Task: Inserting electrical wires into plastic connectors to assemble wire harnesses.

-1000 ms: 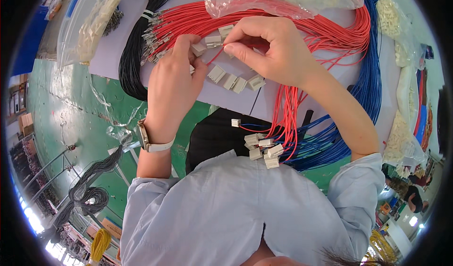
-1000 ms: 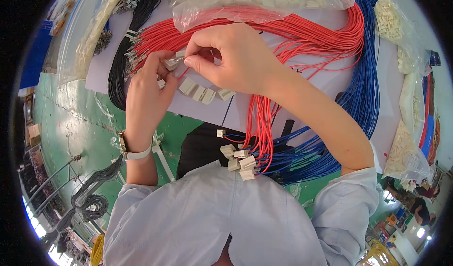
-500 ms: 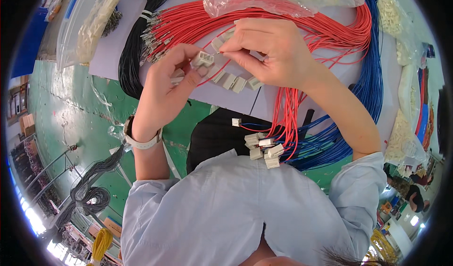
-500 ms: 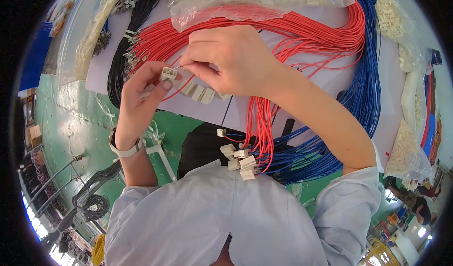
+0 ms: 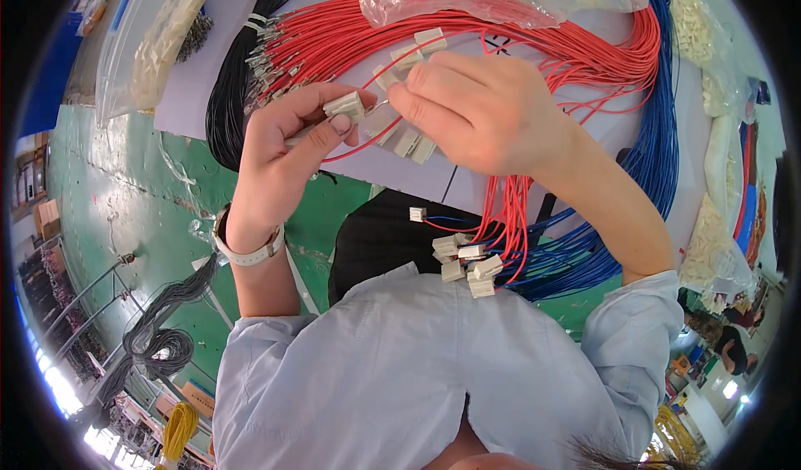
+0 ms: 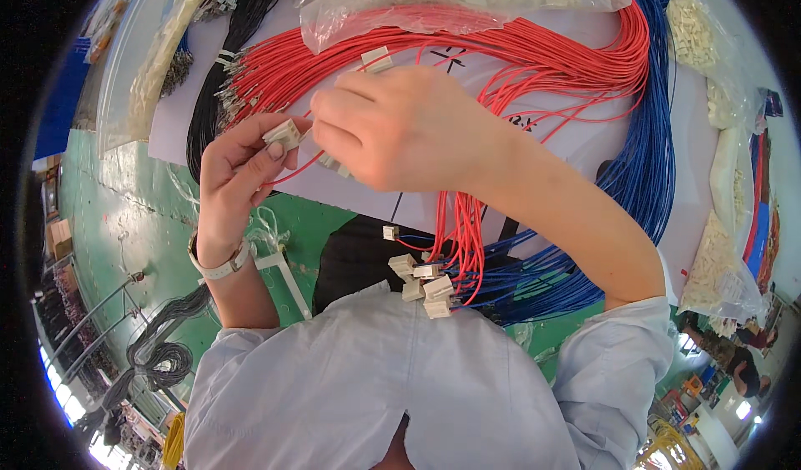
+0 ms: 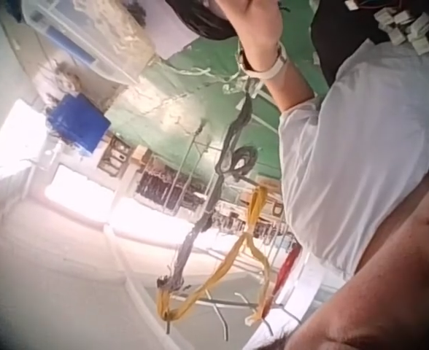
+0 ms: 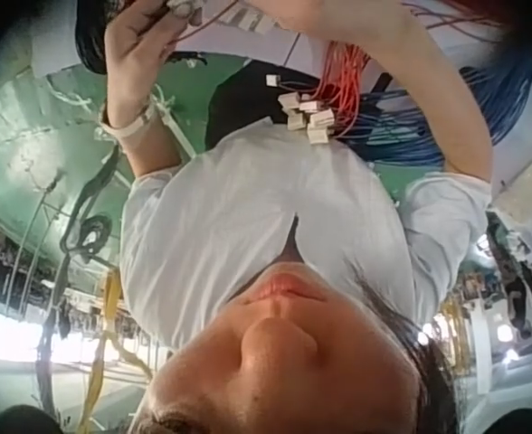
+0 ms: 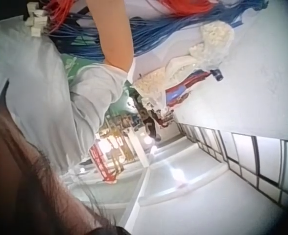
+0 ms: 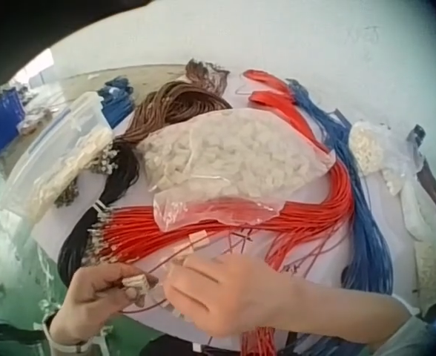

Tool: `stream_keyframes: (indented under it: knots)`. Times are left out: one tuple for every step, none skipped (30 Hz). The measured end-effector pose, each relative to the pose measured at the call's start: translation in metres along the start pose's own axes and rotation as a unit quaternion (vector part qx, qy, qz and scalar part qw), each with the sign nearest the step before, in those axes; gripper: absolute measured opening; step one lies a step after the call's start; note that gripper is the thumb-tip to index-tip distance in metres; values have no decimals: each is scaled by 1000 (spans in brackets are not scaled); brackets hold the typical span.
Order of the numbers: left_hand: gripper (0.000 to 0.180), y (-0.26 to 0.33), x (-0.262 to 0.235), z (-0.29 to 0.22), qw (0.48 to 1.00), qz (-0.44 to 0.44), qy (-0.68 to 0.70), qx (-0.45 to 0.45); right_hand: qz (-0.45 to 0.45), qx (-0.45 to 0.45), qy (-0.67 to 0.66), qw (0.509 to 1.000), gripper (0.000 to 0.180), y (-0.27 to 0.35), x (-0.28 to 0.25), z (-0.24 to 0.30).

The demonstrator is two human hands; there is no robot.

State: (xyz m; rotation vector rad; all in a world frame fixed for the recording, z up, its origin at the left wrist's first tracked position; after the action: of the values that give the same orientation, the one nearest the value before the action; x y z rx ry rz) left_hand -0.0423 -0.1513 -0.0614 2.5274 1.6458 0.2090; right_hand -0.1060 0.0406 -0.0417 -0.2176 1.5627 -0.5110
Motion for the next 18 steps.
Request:
stream_keyframes:
  knots:
    - [24, -1, 0, -1, 1000, -5, -10, -7, -8, 10, -38, 999, 12, -1, -1, 1]
    - [24, -2, 3, 0, 1000, -4, -10, -7, -17, 20, -76, 997, 22, -1, -2, 1]
    - [25, -4, 6, 4, 1000, -8, -12, 5, -18, 20, -75, 997, 22, -2, -2, 2]
    - [27, -4, 8, 6, 1000, -11, -13, 17, -5, 58, -145, 988, 19, -3, -2, -1]
    - [27, -4, 9, 7, 1000, -11, -14, 17, 9, 96, -214, 972, 15, -4, -2, -3]
    - [28, -3, 9, 8, 999, -20, 37, 27, 8, 96, -214, 972, 15, -5, -5, -4]
    - [29, -3, 9, 9, 995, -29, 87, 37, -14, 131, -276, 952, 12, -5, -8, -7]
    - [29, -3, 11, 10, 995, -29, 87, 38, -36, 166, -337, 926, 9, -4, -9, -10]
    - [31, -3, 12, 9, 994, -39, 81, 67, -37, 166, -337, 926, 9, -4, -10, -9]
    - [33, -3, 13, 9, 991, -48, 75, 97, -43, 164, -341, 925, 9, -3, -10, -9]
    - [33, -3, 14, 9, 991, -49, 75, 97, -49, 163, -345, 923, 9, -2, -10, -9]
    - [32, -3, 16, 8, 992, -56, 56, 96, -55, 161, -349, 922, 9, -2, -10, -8]
    - [32, -4, 16, 8, 993, -63, 37, 95, -55, 161, -349, 922, 9, -2, -11, -7]
    - [32, -4, 16, 9, 993, -63, 37, 95, -44, 159, -372, 913, 9, -2, -12, -6]
    - [31, -3, 17, 9, 991, -63, 33, 114, -32, 158, -395, 904, 8, -3, -13, -4]
    - [30, -3, 17, 8, 989, -62, 28, 133, -32, 157, -396, 904, 8, -4, -16, -1]
    - [30, -1, 15, 8, 989, -62, 28, 132, -35, 185, -455, 870, 7, -5, -17, 0]
    - [30, 0, 13, 9, 991, -51, 40, 115, -37, 212, -512, 831, 5, -5, -16, 0]
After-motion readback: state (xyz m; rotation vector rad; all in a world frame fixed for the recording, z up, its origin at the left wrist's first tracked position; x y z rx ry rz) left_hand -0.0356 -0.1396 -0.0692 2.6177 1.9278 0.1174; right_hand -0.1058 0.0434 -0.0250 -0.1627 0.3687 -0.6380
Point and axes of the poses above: each hand's wrist, its own y-axis away from the middle knuckle, its own x-axis out of the palm, z = x × y, the point moved 3 cm from there along -y, towards the middle knuckle, and after that the axes turned 15 degrees about z, right-handed, at the moved point
